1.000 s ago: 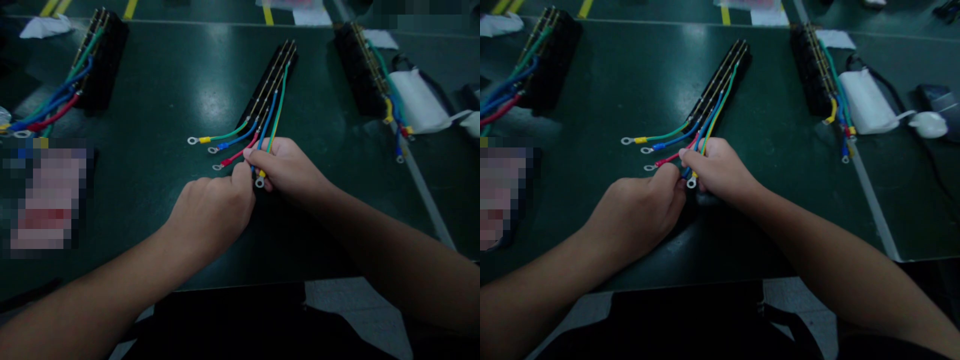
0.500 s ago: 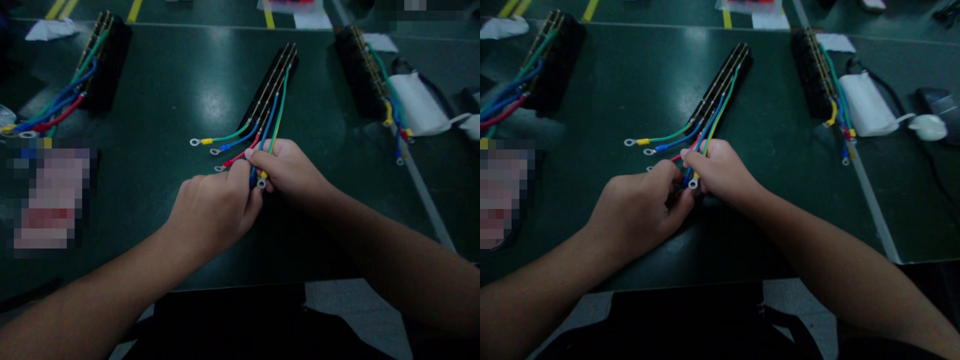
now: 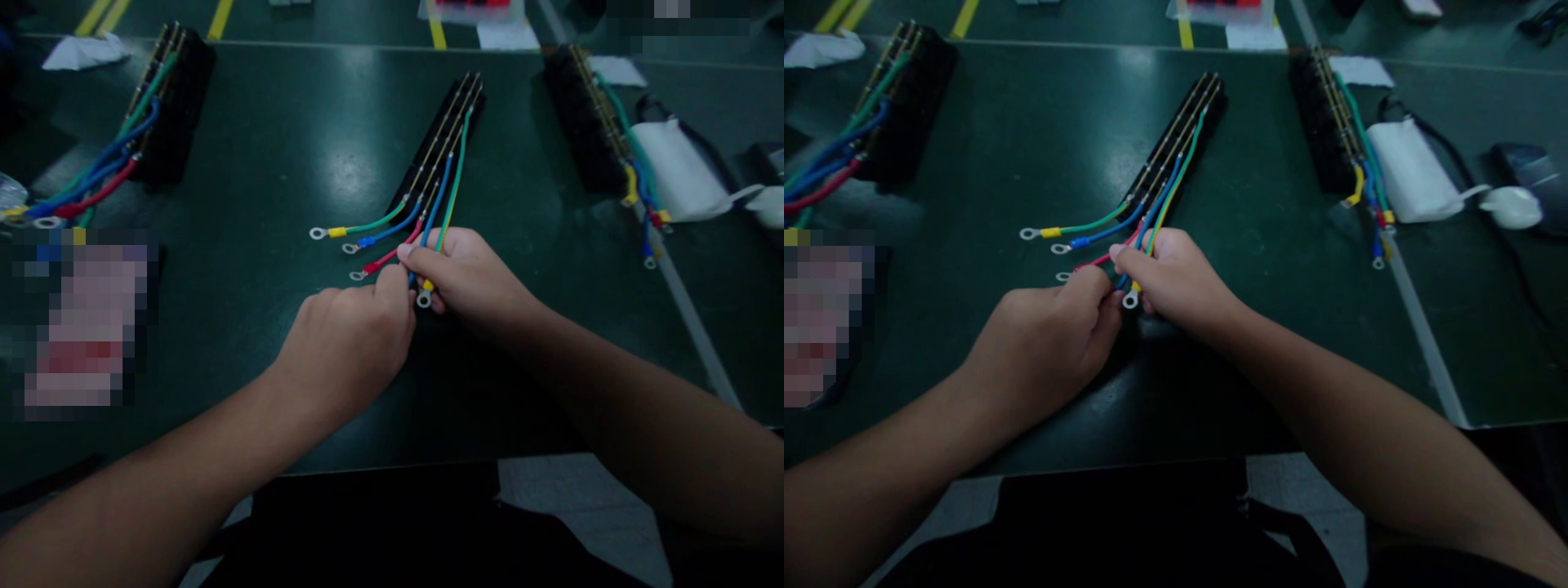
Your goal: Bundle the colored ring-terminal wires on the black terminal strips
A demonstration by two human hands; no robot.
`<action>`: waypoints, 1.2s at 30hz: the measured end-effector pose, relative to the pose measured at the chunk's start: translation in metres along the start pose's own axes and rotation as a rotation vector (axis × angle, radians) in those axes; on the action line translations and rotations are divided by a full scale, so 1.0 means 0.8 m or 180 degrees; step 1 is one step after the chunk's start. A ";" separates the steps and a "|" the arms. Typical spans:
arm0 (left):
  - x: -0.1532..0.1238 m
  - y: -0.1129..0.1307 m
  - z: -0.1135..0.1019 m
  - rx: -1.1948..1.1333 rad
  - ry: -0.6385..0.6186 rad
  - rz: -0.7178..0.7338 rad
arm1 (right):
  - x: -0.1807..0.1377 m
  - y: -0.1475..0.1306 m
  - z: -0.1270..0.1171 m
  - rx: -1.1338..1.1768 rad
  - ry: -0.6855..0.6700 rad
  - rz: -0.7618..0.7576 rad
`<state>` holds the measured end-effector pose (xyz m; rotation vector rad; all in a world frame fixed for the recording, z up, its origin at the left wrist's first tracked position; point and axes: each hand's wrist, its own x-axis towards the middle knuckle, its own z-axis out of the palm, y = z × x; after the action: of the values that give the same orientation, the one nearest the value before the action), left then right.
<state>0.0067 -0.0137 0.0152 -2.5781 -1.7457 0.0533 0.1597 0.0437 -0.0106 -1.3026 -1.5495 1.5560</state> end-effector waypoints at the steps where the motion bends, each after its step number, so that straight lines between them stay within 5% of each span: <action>1: 0.000 0.000 0.000 0.0003 0.0016 0.0002 | 0.000 0.000 0.000 -0.0008 -0.0007 -0.0015; 36: 0.005 -0.001 0.010 -0.0335 0.0043 0.0125 | 0.002 0.004 0.000 0.0129 0.0002 -0.0127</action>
<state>0.0070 -0.0094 0.0071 -2.6787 -1.7388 -0.0565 0.1593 0.0448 -0.0139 -1.2423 -1.5266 1.5542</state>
